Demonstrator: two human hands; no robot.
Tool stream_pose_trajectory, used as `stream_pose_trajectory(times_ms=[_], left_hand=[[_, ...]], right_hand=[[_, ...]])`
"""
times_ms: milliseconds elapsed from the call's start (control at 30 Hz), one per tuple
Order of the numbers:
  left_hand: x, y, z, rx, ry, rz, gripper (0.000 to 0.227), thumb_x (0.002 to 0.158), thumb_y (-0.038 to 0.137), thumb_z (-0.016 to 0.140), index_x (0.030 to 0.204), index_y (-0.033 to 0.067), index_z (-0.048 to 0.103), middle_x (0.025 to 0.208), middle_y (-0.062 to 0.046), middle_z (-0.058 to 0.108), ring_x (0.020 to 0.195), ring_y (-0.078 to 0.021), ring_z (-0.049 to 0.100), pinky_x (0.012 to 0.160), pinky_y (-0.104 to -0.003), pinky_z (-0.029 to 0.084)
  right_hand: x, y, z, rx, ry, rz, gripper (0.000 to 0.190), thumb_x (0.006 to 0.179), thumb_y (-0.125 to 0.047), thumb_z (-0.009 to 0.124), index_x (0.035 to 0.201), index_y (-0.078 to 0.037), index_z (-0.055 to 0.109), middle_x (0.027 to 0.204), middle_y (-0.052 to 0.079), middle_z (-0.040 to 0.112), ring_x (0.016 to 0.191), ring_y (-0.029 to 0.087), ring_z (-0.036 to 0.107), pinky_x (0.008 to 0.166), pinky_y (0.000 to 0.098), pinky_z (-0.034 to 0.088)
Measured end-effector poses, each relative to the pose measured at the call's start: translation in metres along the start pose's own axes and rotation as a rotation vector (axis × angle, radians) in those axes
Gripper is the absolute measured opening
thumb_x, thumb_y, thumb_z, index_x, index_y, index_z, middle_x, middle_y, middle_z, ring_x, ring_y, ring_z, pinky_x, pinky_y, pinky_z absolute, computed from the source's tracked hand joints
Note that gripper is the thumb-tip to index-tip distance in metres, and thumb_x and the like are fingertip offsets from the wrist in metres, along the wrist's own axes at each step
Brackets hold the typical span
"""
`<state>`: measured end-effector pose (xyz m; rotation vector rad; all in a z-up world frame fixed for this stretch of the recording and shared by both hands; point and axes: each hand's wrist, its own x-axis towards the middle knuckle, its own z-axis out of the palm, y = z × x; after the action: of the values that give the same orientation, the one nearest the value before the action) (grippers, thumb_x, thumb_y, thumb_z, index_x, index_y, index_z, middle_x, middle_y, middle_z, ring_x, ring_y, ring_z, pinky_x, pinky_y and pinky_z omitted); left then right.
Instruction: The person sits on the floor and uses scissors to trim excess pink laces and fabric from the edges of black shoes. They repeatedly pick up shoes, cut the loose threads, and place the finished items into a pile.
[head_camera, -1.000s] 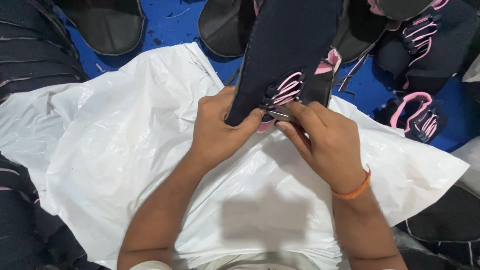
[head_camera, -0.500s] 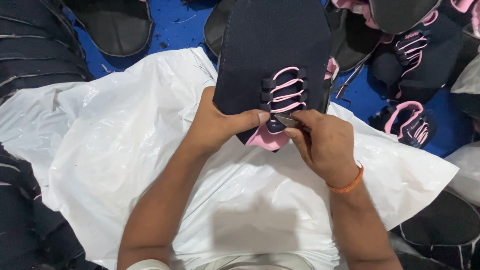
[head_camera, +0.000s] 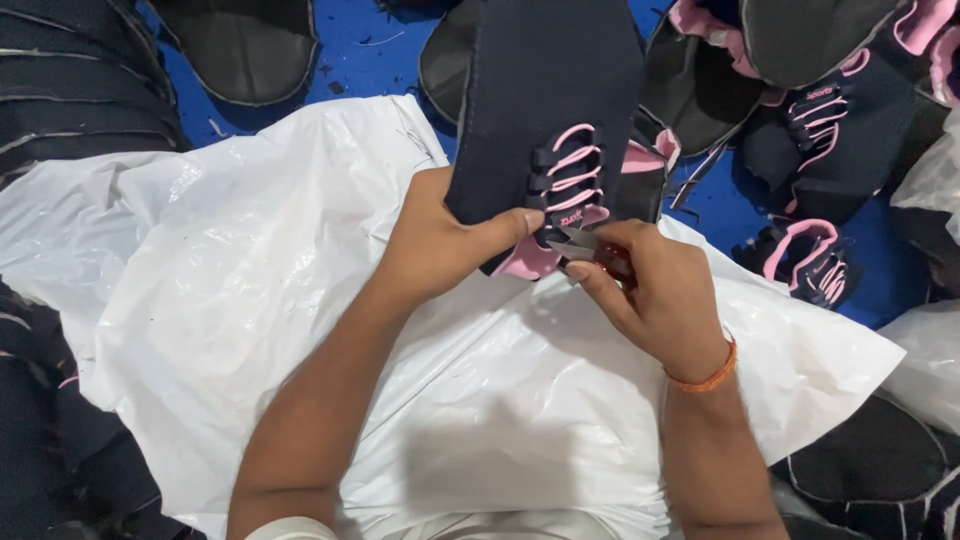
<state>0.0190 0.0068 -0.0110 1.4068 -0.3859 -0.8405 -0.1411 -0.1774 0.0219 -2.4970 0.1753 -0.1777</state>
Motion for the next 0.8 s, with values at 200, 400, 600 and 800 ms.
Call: stream_pose_trajectory(times_ms=[200, 400, 600, 800], left_hand=[[0.0016, 0.0044, 0.0032, 0.095, -0.039, -0.068, 0.019, 0.082, 0.017, 0.081, 0.09, 0.0011, 0.075, 0.074, -0.003, 0.074, 0.065, -0.0064, 0.067, 0.059, -0.024, 0.052], [0.0027, -0.0006, 0.002, 0.069, -0.046, -0.076, 0.021, 0.081, 0.016, 0.082, 0.094, 0.0013, 0.076, 0.078, -0.003, 0.076, 0.068, -0.0074, 0.071, 0.062, -0.024, 0.056], [0.0026, -0.001, 0.0018, 0.015, -0.083, -0.064, 0.023, 0.081, 0.016, 0.083, 0.098, 0.0018, 0.076, 0.083, -0.003, 0.078, 0.073, -0.0074, 0.072, 0.066, -0.024, 0.058], [0.0033, 0.0001, -0.0033, 0.032, -0.032, -0.091, 0.024, 0.081, 0.018, 0.084, 0.096, 0.0019, 0.076, 0.081, -0.003, 0.077, 0.07, -0.0076, 0.07, 0.063, -0.025, 0.056]], right_hand=[[0.0047, -0.0056, -0.0017, -0.012, -0.04, -0.006, 0.039, 0.091, -0.029, 0.08, 0.113, -0.001, 0.063, 0.077, 0.008, 0.068, 0.062, 0.02, 0.066, 0.057, 0.0313, 0.048], [0.006, -0.0045, -0.0026, -0.088, -0.064, -0.111, 0.034, 0.092, -0.026, 0.081, 0.107, -0.002, 0.062, 0.078, 0.009, 0.067, 0.062, 0.024, 0.064, 0.057, 0.0346, 0.047], [0.0006, -0.0009, -0.0044, -0.039, -0.029, -0.127, 0.027, 0.095, -0.022, 0.079, 0.105, -0.003, 0.062, 0.08, 0.009, 0.068, 0.061, 0.022, 0.064, 0.056, 0.0329, 0.046], [0.0054, -0.0065, -0.0055, 0.065, -0.051, 0.012, 0.036, 0.09, -0.025, 0.079, 0.109, 0.0, 0.063, 0.071, 0.008, 0.065, 0.056, 0.02, 0.062, 0.052, 0.0313, 0.045]])
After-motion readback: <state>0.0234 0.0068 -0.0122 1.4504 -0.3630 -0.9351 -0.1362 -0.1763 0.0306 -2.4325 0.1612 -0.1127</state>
